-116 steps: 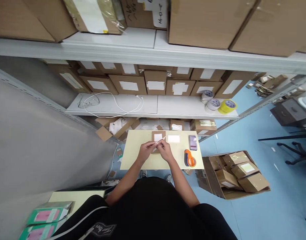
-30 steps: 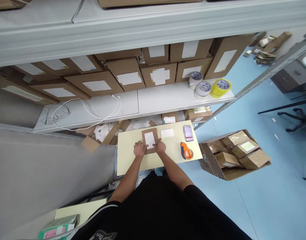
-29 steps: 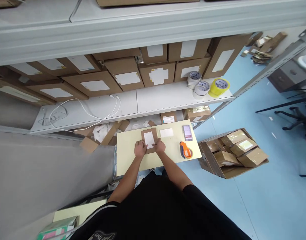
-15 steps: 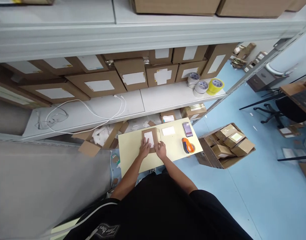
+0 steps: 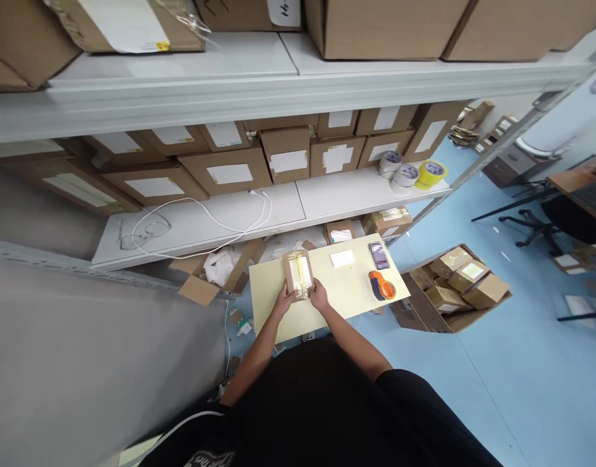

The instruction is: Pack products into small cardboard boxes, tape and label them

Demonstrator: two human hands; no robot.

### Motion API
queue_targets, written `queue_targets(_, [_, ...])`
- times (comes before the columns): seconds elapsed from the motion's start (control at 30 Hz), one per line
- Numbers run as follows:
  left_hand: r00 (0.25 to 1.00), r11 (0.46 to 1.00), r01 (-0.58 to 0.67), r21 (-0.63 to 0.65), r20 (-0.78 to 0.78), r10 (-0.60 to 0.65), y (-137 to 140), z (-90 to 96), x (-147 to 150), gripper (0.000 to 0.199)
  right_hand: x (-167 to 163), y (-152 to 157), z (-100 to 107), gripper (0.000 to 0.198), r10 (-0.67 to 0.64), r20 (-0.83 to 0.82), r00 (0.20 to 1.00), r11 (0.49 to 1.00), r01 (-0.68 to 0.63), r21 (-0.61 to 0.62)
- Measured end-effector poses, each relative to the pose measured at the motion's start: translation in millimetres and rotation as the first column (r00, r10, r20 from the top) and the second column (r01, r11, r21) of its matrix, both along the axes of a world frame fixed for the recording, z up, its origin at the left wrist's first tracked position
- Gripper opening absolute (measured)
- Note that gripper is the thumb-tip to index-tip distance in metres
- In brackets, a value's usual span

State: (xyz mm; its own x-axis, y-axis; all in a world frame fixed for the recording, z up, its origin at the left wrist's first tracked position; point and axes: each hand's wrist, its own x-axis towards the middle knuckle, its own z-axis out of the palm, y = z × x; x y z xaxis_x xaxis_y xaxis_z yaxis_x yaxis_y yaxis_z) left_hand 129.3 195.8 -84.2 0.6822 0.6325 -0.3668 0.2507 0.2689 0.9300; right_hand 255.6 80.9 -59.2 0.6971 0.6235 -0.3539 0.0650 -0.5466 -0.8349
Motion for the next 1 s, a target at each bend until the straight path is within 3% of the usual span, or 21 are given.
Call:
queue_targets(0.13, [0.992,0.992,0.125,0.017,0.031,-0.126,0,19.1,29,0.094,11,-23,19,0.059,-0.182,-0.002,0.983,0.969,0.179,0.172])
queue_targets(0.27, [0.953,0.958,0.286,0.023,0.095,-0.287,-16,39.8,82,0.099,36,-57,42,0.060,-0.379,-0.026,0.925,0.880,0.369,0.299])
queue_targets(0.43, [0.859,0.876,0.477,0.070,0.171,-0.482,-61,72.0,162,0.098,75,-121,64,0.062,-0.617,-0.018,0.786,0.714,0.570,0.407])
queue_targets(0.6, [0.721,0.751,0.658,0.062,0.235,-0.651,-133,99.3,231,0.101,111,-194,74,0.063,-0.795,-0.011,0.607,0.535,0.709,0.459])
queue_targets(0.8, [0.627,0.646,0.763,0.035,0.201,-0.752,-224,95.9,296,0.097,152,-278,63,0.064,-0.883,-0.076,0.463,0.383,0.805,0.453])
queue_targets(1.0, [0.588,0.592,0.805,0.032,0.080,-0.805,-312,74.9,361,0.089,198,-360,42,0.066,-0.926,-0.084,0.368,0.315,0.876,0.365])
